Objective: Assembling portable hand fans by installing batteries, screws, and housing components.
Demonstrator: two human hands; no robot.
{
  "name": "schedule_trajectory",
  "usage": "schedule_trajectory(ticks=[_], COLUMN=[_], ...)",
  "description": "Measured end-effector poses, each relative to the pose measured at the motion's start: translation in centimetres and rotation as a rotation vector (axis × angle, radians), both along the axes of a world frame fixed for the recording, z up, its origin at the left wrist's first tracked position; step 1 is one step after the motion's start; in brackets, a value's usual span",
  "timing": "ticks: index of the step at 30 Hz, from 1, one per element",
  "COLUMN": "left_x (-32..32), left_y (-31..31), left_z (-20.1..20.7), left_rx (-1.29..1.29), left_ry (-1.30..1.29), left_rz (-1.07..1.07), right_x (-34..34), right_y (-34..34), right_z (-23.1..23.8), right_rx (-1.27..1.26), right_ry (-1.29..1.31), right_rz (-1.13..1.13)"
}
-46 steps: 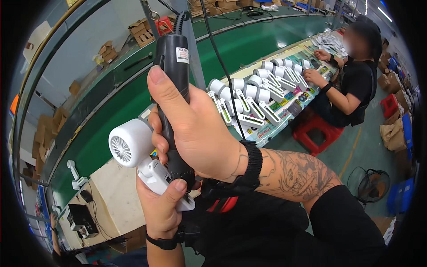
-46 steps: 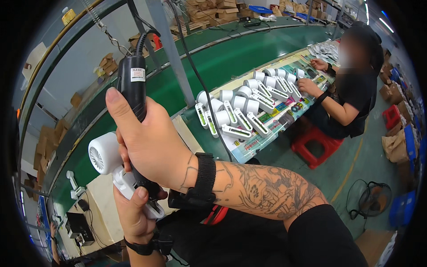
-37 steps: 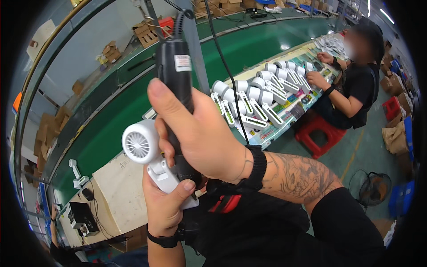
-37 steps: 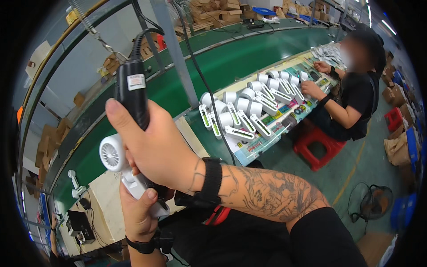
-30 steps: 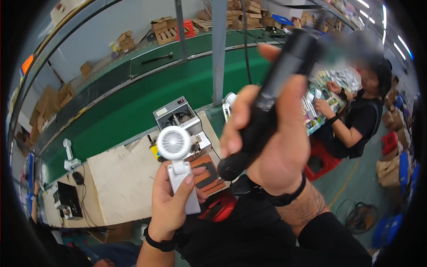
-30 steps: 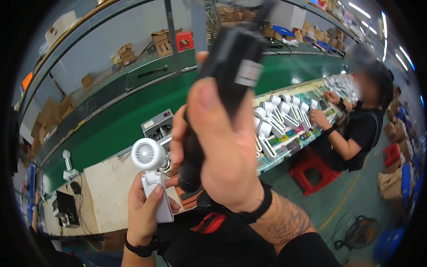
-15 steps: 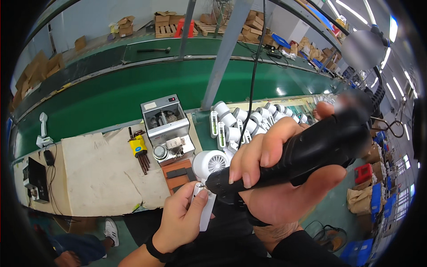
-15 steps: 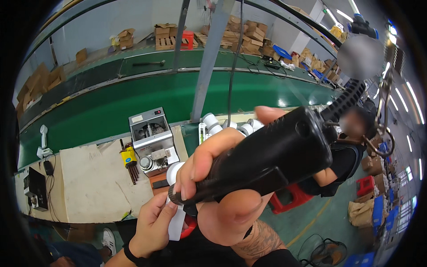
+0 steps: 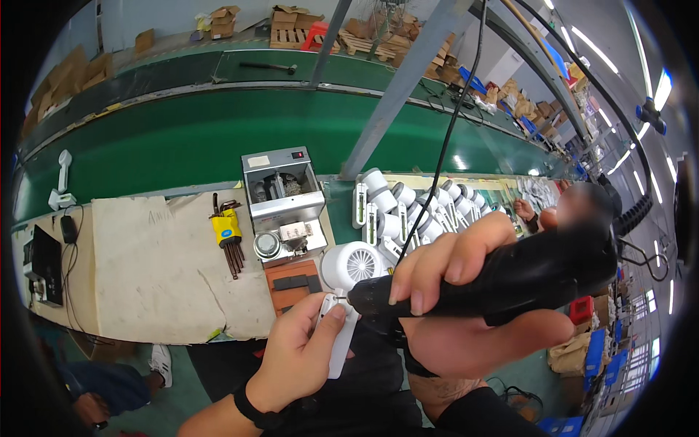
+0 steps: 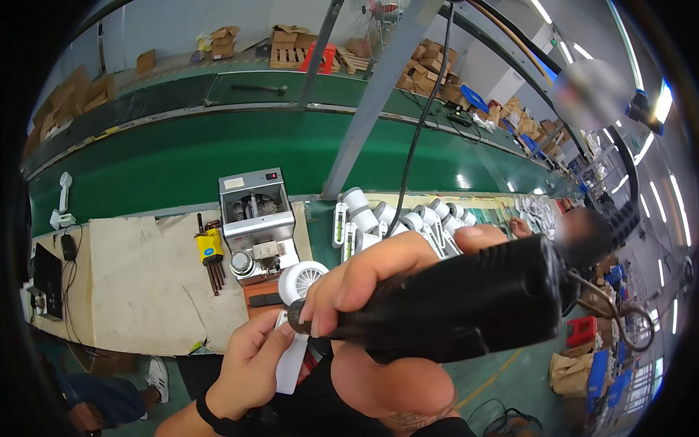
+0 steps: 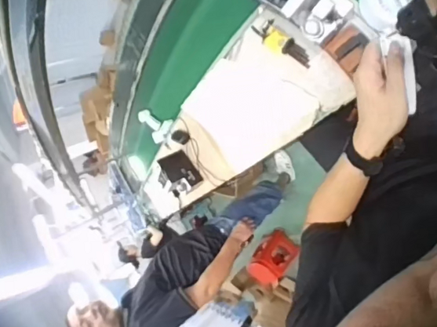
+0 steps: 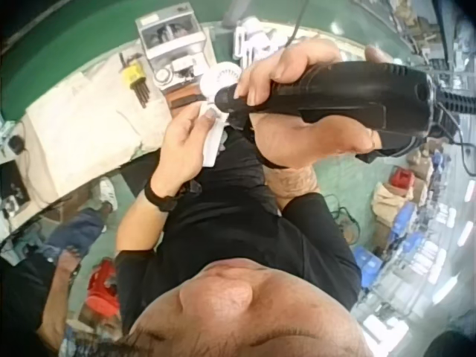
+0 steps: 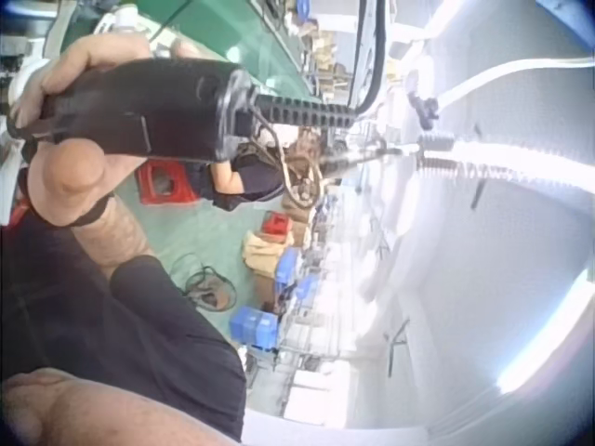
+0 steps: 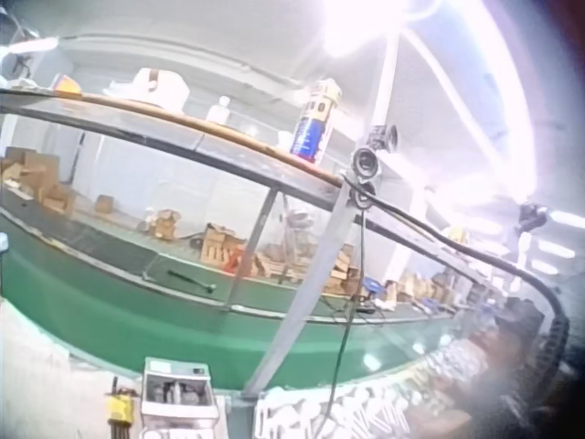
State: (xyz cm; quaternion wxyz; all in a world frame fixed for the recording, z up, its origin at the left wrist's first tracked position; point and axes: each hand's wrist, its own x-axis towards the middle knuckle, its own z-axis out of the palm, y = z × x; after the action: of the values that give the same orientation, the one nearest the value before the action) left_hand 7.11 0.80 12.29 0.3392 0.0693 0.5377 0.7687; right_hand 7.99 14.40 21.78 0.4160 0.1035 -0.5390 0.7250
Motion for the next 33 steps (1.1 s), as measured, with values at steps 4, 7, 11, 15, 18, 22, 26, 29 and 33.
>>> schedule_trajectory(ticks=[4,7,11,15,18,22,26,29,33], left_x=[-0.9,-1.1,-1.7,-2.3,-2.6,-2.9,-3.2,-3.5,-3.8], left_y=[0.0,0.3,0.3,-0.1,0.0,0.0,0.0,0.1,0.0], left_z=[-0.8,-1.1,-1.2,-1.9,-2.3,-2.6,-3.4,-3.3,-3.9], left_rx=[-0.001,-0.008,-0.058,-0.12,-0.143,-0.208,-0.23,-0.233,-0.268], left_ry=[-0.024,0.013,0.056,0.162,0.215,0.369,0.431,0.427,0.478], left_rz=[0.014,0.056,-0.011,0.0,0.034,0.089,0.113,0.154,0.18], right_x=[-1.1,-1.6,-2.2,-2.4,-2.7,-3.1,-3.5,-4.0,-4.7], right_y=[-0.6,-0.3,1.5,1.7,0.1,0.1,0.4,0.9,0.7], right_z=[-0.6,-1.1,-2.2,-2.9,-3.3,-4.0,-5.2,-5.5,-6.2], right_rx=[0.052,0.108,0.175,0.331,0.28,0.228,0.234,0.2,0.189], right_ry=[0.047,-0.046,0.071,0.089,0.064,0.115,0.129,0.16,0.173], right_rz=[0.023,-0.014,0.126,0.197,0.1,0.058,0.088,0.118,0.15])
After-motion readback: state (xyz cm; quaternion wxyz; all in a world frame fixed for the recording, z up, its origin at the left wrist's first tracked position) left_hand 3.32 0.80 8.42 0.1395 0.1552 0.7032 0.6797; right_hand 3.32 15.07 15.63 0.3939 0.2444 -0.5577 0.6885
